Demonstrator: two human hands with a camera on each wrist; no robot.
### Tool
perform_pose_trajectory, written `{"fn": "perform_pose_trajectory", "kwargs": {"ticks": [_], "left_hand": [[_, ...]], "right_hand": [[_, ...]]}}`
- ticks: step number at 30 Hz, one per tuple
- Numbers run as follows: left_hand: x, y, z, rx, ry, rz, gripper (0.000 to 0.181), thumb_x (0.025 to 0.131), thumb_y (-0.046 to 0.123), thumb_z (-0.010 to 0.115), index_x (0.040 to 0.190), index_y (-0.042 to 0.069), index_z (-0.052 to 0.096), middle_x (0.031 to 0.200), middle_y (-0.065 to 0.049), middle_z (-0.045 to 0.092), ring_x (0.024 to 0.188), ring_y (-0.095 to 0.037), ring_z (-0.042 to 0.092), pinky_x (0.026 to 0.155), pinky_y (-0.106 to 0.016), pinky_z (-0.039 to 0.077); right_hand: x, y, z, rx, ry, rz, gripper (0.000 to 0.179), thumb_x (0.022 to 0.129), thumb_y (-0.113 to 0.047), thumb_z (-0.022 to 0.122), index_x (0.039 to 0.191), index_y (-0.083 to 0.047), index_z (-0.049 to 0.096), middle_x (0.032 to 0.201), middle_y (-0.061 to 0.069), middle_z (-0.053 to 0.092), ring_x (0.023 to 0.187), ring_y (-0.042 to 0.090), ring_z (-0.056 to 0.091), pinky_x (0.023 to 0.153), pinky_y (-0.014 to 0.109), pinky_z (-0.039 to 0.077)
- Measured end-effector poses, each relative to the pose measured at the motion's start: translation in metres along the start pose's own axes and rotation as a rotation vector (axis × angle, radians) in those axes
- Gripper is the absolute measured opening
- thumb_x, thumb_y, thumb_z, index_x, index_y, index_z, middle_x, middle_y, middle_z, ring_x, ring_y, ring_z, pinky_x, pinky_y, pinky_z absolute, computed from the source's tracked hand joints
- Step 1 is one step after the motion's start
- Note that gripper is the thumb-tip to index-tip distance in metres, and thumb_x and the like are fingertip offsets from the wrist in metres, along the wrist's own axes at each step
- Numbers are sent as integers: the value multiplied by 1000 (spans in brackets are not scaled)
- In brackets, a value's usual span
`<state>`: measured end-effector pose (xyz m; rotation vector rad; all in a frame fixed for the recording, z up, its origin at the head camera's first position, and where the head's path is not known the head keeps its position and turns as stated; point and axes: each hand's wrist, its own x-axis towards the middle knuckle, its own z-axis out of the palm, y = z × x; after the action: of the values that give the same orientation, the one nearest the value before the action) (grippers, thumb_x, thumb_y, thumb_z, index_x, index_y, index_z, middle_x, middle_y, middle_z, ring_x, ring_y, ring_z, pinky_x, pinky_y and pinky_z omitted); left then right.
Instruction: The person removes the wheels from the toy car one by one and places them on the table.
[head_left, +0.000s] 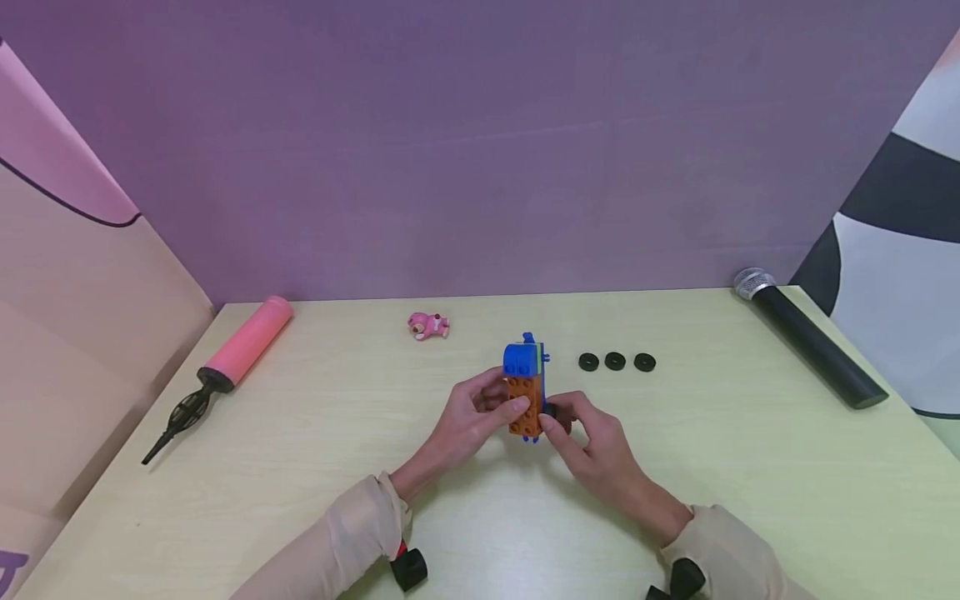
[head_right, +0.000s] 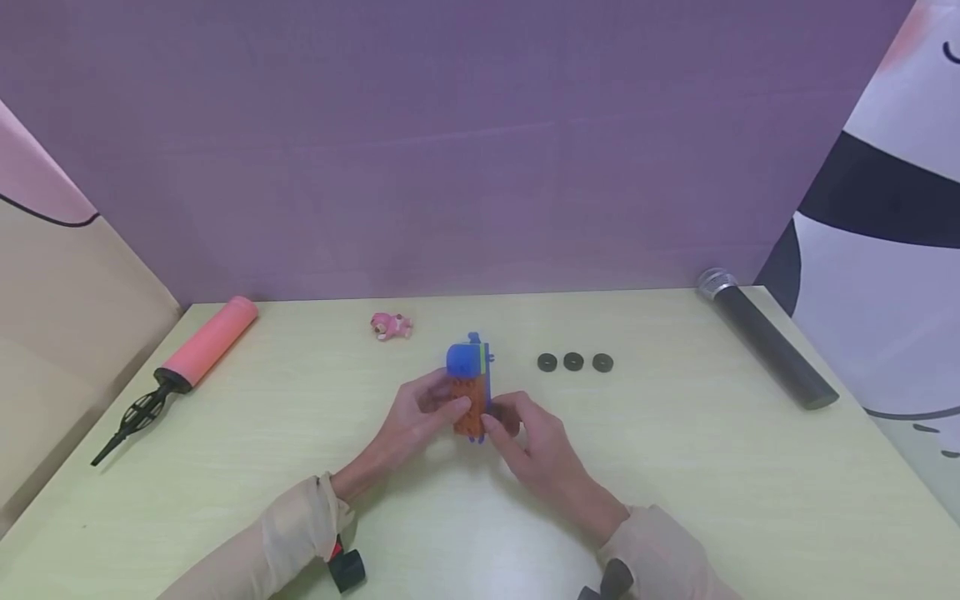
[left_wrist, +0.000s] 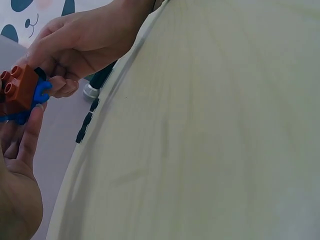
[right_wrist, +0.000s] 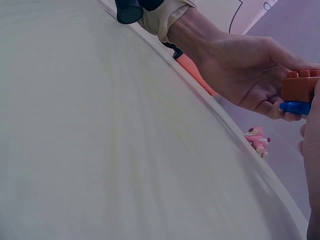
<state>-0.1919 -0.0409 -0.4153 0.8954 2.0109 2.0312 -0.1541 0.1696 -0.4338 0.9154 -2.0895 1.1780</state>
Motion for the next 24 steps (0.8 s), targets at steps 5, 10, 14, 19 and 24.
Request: {"fn": "perform_pose_trajectory", "kwargs": {"ticks": [5,10,14,19,24], "left_hand": [[0,1,2,0,-17,-2,51,103,26,66,145,-1,55,119,-20,72,99,-24,72,91,-37,58],[0,2,3,20,-21,-15,54,102,32,67,144,0,56,118,-19,72,99,-22,72,90,-36,58],[-1,1,3,27,-24,-26,53,102,32,67,144,1,56,118,-18,72,100,-22,72,91,-36,58],[0,-1,2,20,-6,-24,50,103,27,66,146,2,56,120,-17,72,102,-25,72,93,-37,57],[0,-1,1,22,14,-13,52,103,28,66,146,1,54,122,-18,71,106,-26,70,95,-36,56]], "right_hand": [[2,0,-1,-51,18,-67,42,111,-39,47,109,1,60,83,1,66,69,10,56,56,24,48],[3,1,-1,-88,34,-126,35,109,-31,49,104,1,60,79,2,65,65,10,56,55,19,49],[2,2,-1,-84,30,-127,21,103,-19,54,103,1,60,79,1,65,65,11,57,57,18,50],[2,1,-1,-67,13,-53,31,109,-28,53,111,2,61,87,3,69,72,12,59,63,23,53],[0,-1,0,-20,27,70,20,99,-7,64,117,1,60,91,2,71,77,12,63,66,31,55]]}}
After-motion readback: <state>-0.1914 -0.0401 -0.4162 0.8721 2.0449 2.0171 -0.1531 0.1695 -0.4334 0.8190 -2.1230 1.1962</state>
